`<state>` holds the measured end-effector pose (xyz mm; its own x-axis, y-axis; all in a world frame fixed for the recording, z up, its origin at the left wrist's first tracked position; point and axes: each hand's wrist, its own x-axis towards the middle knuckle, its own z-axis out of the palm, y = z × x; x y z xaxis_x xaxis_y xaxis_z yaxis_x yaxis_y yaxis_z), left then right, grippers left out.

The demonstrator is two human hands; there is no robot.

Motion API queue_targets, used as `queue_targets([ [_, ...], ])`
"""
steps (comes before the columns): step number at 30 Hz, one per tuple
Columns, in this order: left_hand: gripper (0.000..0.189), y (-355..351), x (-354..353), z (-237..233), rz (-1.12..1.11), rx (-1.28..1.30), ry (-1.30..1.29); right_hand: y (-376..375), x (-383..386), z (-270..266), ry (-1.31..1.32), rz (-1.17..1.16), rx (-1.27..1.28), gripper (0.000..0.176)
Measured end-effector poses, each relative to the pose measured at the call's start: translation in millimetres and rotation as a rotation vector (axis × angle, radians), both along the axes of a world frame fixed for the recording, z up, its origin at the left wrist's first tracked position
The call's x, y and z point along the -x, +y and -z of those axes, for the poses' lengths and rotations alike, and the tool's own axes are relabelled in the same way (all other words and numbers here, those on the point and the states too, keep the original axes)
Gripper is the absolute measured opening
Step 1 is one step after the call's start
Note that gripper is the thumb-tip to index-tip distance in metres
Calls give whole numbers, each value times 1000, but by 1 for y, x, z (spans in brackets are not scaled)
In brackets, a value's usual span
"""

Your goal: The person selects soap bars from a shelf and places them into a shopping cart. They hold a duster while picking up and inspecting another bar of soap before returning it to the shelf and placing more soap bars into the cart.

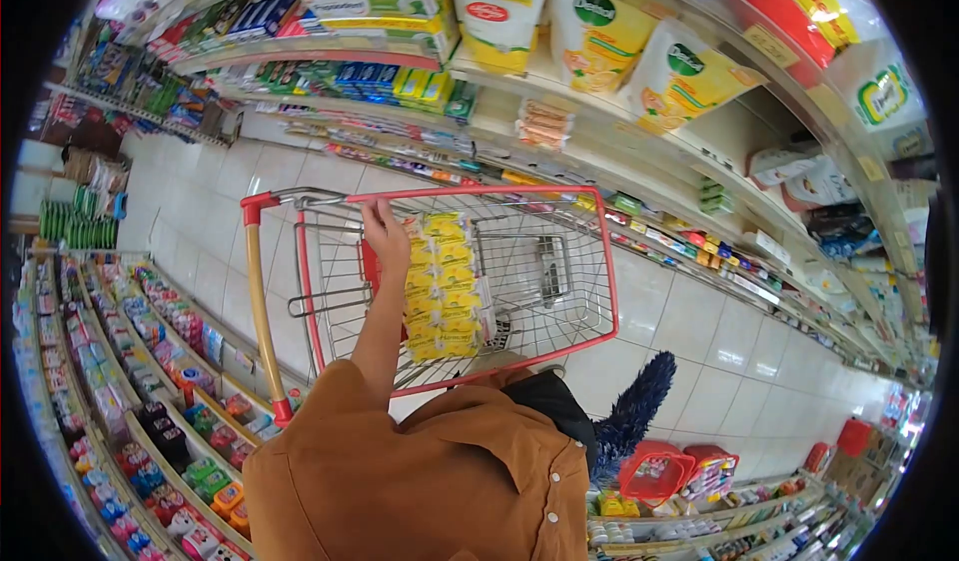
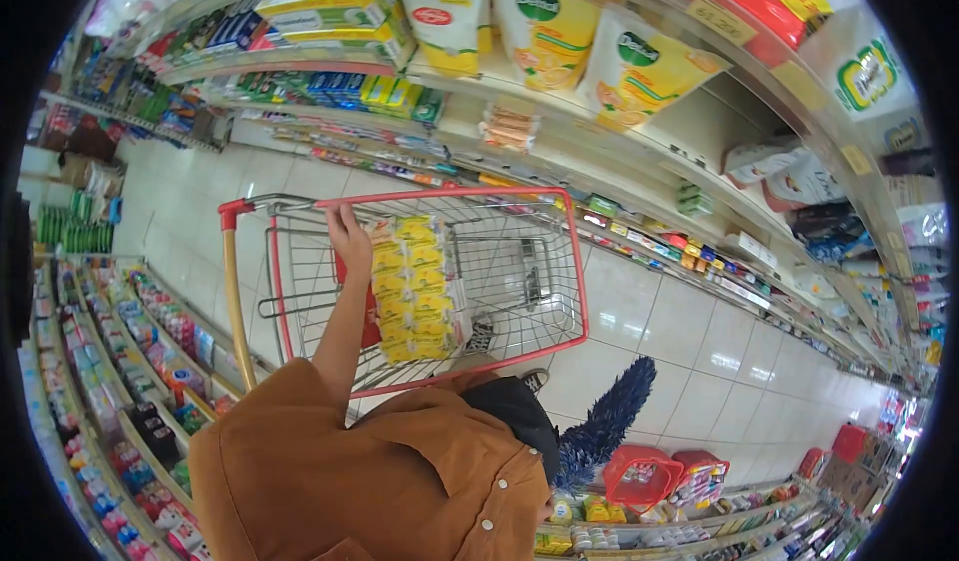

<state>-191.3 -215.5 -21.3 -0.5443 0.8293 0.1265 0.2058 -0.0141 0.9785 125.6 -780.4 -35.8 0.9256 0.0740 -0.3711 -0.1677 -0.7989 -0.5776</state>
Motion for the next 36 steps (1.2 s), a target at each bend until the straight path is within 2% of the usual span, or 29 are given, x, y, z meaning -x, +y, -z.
queue_targets([
  [3, 23, -41, 32, 27, 158, 325, 330, -1, -4, 3, 6, -18, 2, 51],
  [6, 36, -50, 50, 75, 365, 295, 774, -2, -6, 3, 8, -32, 5, 51],
  [9, 52, -41, 50, 91, 452, 406, 1022, -5, -4, 4, 5, -34, 9, 51],
  [12, 62, -22, 57, 116, 539, 543, 1050, -7, -2, 2, 1, -29, 12, 51],
  [16, 65, -2, 36, 80, 633, 805, 1202, -14, 3, 1, -6, -22, 27, 51],
  [17, 61, 4, 41, 93, 648, 816, 1235, -16, 4, 0, -9, -21, 30, 51],
  [20, 55, 6, 43, 94, 661, 789, 1328, -22, 5, 0, -15, -19, 39, 51],
  [26, 45, -4, 61, 118, 652, 570, 1093, -36, 0, 8, -38, -7, 50, 51],
  [30, 41, -18, 54, 99, 505, 481, 610, -54, -12, 24, -90, -2, 53, 51],
  [32, 39, -34, 33, 63, 425, 503, 308, -42, -21, 11, -26, -41, -12, 49],
  [34, 42, -49, 12, 46, 416, 474, 10, -10, -26, -18, 77, -106, -96, 45],
  [35, 43, -57, 1, 38, 412, 456, -138, -24, -38, 6, 11, -115, -140, 39],
  [36, 41, -65, -10, 32, 432, 456, -234, -14, -40, -2, 49, -112, -191, 38],
])
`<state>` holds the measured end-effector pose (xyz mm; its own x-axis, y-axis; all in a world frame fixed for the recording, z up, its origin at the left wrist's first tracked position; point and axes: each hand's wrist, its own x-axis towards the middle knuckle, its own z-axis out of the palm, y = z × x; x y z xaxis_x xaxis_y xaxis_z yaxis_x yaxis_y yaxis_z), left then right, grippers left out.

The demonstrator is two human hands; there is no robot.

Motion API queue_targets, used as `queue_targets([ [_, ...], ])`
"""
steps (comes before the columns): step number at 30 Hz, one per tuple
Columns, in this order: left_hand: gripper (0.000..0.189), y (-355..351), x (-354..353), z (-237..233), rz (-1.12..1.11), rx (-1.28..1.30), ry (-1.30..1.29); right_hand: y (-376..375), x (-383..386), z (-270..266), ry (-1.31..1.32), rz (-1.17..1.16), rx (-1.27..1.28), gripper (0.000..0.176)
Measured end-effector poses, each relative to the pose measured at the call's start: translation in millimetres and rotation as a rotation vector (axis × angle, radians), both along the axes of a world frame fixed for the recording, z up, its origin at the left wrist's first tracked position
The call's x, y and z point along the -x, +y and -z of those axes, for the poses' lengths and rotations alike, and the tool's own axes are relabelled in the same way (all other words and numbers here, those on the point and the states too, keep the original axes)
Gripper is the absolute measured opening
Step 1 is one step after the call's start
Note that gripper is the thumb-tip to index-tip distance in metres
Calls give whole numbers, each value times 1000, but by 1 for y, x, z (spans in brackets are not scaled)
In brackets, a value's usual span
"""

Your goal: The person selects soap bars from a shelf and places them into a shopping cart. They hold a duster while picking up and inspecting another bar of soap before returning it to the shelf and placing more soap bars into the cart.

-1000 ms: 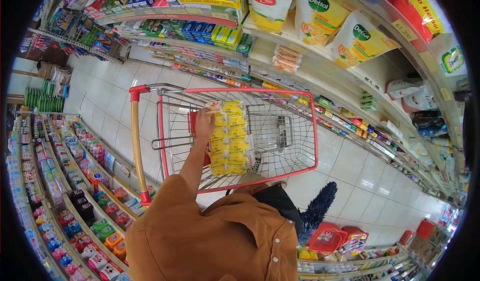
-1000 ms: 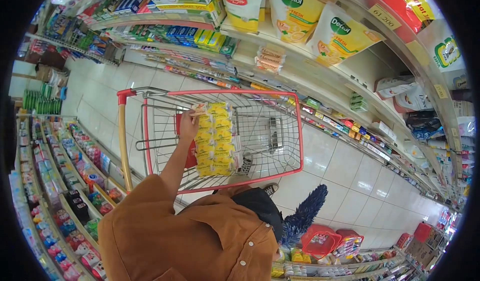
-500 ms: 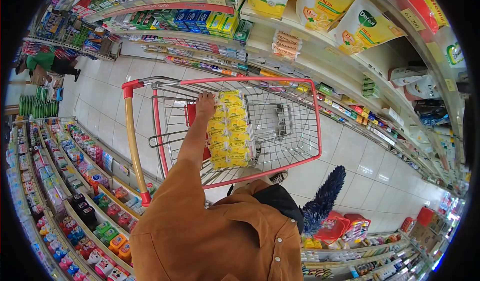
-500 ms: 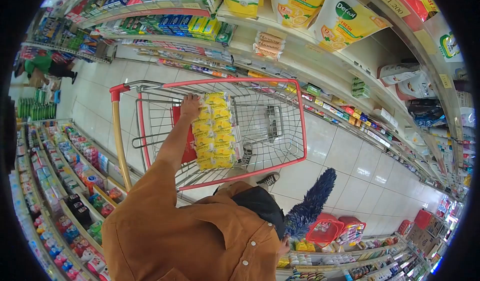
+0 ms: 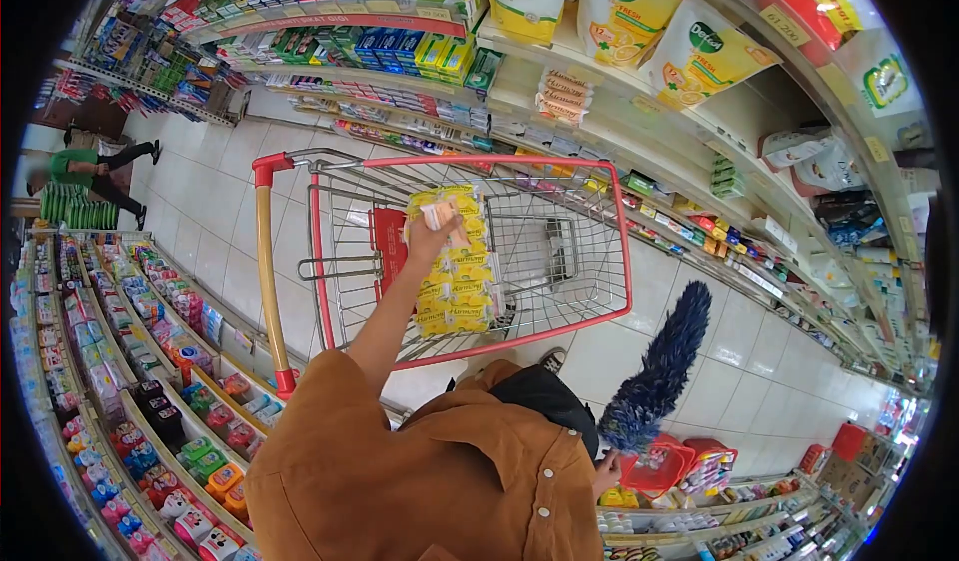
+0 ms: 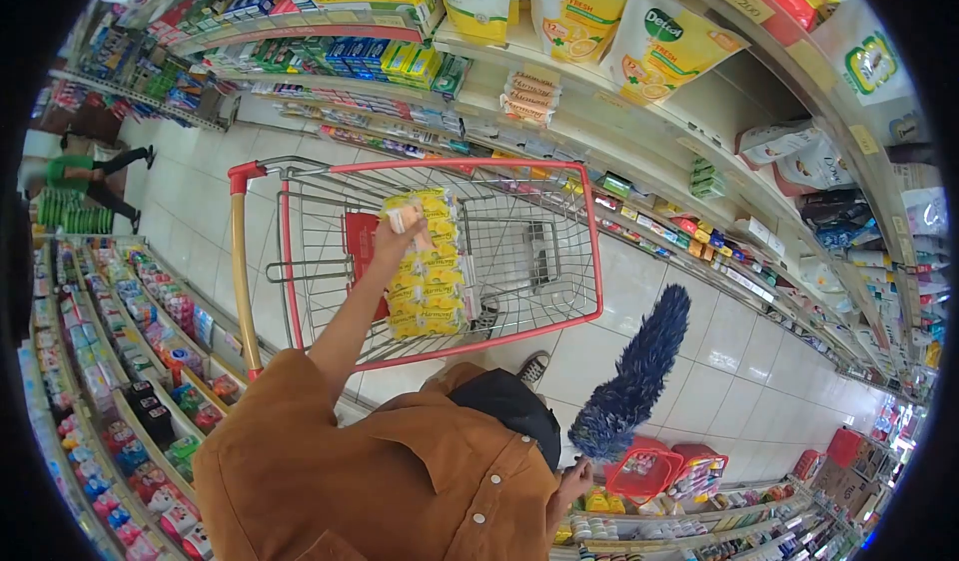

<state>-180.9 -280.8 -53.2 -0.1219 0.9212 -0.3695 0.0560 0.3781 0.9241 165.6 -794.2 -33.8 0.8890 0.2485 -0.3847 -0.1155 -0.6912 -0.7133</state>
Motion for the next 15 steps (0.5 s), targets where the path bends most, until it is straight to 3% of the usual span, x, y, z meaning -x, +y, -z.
queue_targets([
  [3, 35, -23, -36, -20, 35, 25, -230, 28, -15, -20, 98, -19, -104, 33],
  [6, 31, -43, -75, -44, 113, 39, -399, 21, -40, -5, 17, -116, -188, 37],
  [10, 28, -63, -118, -78, 134, 135, -712, 24, -75, -32, -116, -325, -182, 21],
  [12, 31, -71, -137, -105, 107, 194, -915, 39, -86, -75, -51, -369, -190, 14],
  [15, 33, -88, -165, -108, 137, 106, -713, 31, -122, -88, -84, -478, -241, 12],
])
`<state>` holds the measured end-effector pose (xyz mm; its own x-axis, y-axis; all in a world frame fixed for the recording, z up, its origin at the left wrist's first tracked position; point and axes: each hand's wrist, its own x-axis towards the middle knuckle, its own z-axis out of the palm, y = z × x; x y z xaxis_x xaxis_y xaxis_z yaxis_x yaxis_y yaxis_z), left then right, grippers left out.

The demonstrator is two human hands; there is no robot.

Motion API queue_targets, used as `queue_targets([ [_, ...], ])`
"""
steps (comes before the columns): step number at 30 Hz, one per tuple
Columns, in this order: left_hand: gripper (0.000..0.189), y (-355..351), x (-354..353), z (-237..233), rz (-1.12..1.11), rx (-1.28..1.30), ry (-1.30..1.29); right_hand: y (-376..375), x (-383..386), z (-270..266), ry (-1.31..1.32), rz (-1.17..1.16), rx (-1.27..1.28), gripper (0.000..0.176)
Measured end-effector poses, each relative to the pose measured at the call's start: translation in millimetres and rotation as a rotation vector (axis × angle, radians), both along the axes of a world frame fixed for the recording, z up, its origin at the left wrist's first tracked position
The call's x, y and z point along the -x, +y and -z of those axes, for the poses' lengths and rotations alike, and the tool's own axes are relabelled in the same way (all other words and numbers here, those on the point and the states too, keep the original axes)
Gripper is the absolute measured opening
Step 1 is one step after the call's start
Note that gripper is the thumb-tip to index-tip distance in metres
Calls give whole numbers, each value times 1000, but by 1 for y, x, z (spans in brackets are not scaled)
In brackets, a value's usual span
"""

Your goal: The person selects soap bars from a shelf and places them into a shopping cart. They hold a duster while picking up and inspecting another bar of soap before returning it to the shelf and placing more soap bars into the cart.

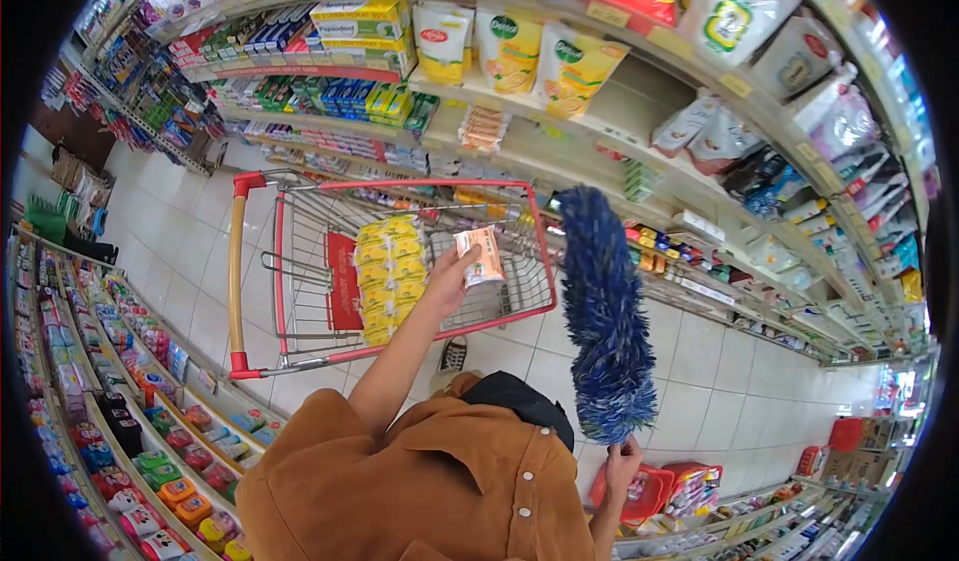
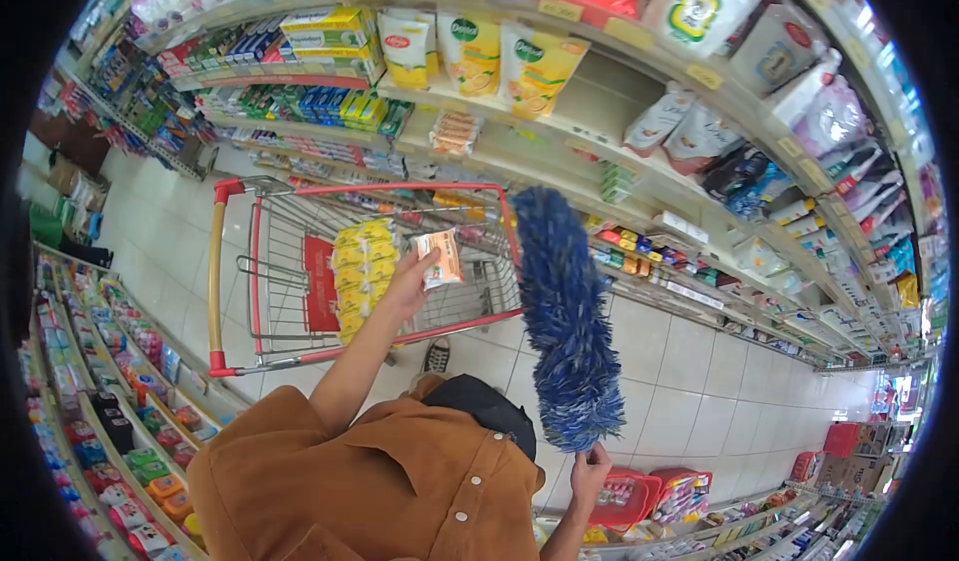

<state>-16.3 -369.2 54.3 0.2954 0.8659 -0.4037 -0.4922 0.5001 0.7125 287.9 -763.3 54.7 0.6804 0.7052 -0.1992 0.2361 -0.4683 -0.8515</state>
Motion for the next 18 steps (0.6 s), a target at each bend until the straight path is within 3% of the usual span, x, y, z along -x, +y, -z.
queue_targets([
  [3, 34, -21, -29, -38, -11, 12, -10, 9, -15, -42, -22, -56, -96, 9],
  [4, 42, -28, -36, -45, 21, -48, -44, 5, -25, -47, -87, -83, -68, 10],
  [7, 60, -46, -45, -71, 90, 75, -530, -7, -49, -72, -159, -156, -17, 13],
  [8, 76, -54, -52, -81, 57, 40, -521, -11, -55, -80, -184, -185, -8, 15],
  [11, 71, -67, -63, -80, 93, -95, -653, -17, -66, -108, -255, -251, 20, 18],
  [12, 70, -76, -72, -89, -48, -15, -538, -14, -64, -121, -274, -264, 27, 18],
  [15, 68, -82, -82, -74, -144, -16, -499, -20, -71, -123, -394, -313, 36, 17],
  [18, 66, -91, -77, -59, -6, -155, -553, -25, -75, -126, -470, -298, 63, 20],
])
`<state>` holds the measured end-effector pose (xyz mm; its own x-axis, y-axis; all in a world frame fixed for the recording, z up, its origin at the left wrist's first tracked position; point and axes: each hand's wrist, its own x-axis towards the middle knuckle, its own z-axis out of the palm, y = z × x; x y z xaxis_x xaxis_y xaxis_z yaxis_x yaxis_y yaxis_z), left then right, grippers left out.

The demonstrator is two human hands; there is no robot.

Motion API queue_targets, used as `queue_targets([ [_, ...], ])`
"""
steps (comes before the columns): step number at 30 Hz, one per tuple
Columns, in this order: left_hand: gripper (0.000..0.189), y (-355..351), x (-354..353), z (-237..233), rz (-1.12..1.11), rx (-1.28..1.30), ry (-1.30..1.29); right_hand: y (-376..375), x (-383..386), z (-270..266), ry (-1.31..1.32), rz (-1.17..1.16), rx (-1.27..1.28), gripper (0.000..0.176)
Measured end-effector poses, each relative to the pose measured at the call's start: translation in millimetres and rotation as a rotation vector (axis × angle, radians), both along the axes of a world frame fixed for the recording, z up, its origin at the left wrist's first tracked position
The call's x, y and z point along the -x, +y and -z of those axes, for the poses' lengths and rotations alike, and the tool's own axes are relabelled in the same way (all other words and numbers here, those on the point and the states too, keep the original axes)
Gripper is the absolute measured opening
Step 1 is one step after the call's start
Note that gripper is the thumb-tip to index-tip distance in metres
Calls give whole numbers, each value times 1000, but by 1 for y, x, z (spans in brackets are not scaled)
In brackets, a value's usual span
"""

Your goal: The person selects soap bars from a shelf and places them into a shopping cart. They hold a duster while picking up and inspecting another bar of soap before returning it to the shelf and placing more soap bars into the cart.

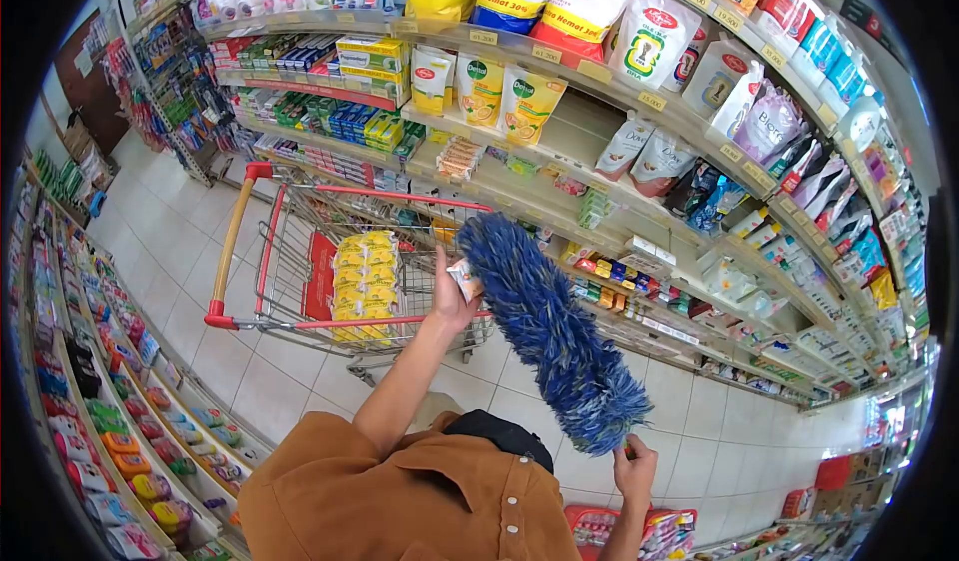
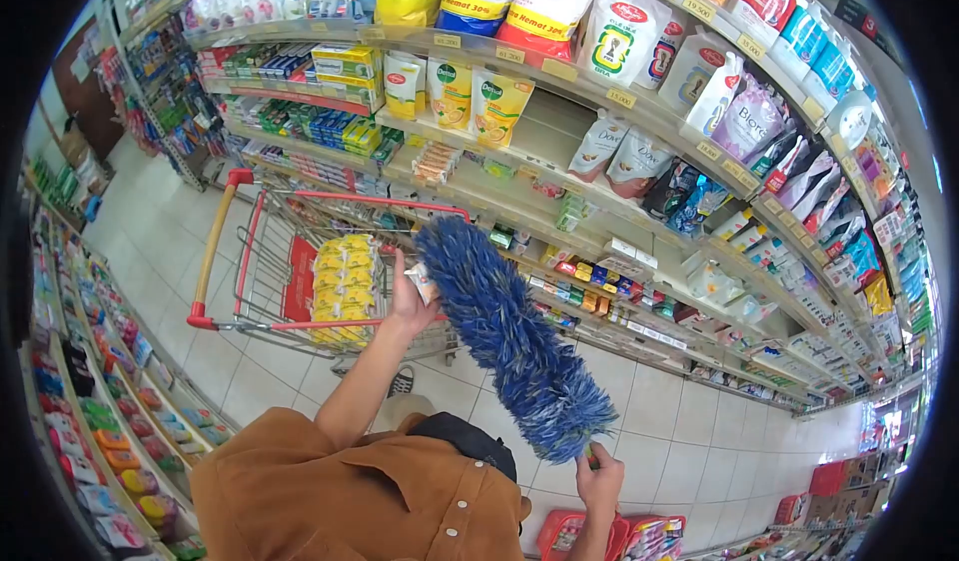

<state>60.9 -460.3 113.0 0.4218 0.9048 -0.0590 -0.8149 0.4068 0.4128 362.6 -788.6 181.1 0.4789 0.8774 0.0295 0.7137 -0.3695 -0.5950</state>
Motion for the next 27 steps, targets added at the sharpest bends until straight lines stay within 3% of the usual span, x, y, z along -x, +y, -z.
queue_targets([
  [1, 67, -2, 1, 5, 30, -62, -13, 0, 4, -1, -11, 16, 6, 22],
  [2, 74, -11, -6, -11, -86, 51, 121, 0, 8, -2, -18, 31, 7, 23],
  [5, 82, -31, -6, -44, -135, 94, 64, -13, 5, 4, -26, -96, 2, 24],
  [9, 89, -49, 4, -60, -80, 105, 56, -21, 3, 27, 46, -46, -89, 19],
  [10, 91, -33, 8, -19, -53, 109, 81, -22, 7, 26, 47, -63, -91, 18],
  [14, 98, -51, 6, -39, -216, 66, 55, -25, 6, 26, 22, -113, -105, 17],
  [17, 86, -62, 19, -48, -35, 154, 36, -26, 2, 28, -13, -102, -114, 16],
  [18, 89, -46, 24, -3, 14, 1, -115, -26, 1, 28, -25, -95, -117, 17],
  [19, 91, -43, 26, -7, 78, -146, -267, -26, 1, 28, -15, -128, -126, 17],
  [21, 99, -50, 15, -11, -271, 29, 97, -29, 4, 28, 7, -187, -146, 16],
  [24, 106, -67, 24, -47, -152, 135, 108, -30, 10, 28, 18, -123, -158, 16],
  [27, 109, -61, 33, -26, -108, 183, 54, -29, 20, 27, 44, -66, -136, 16],
])
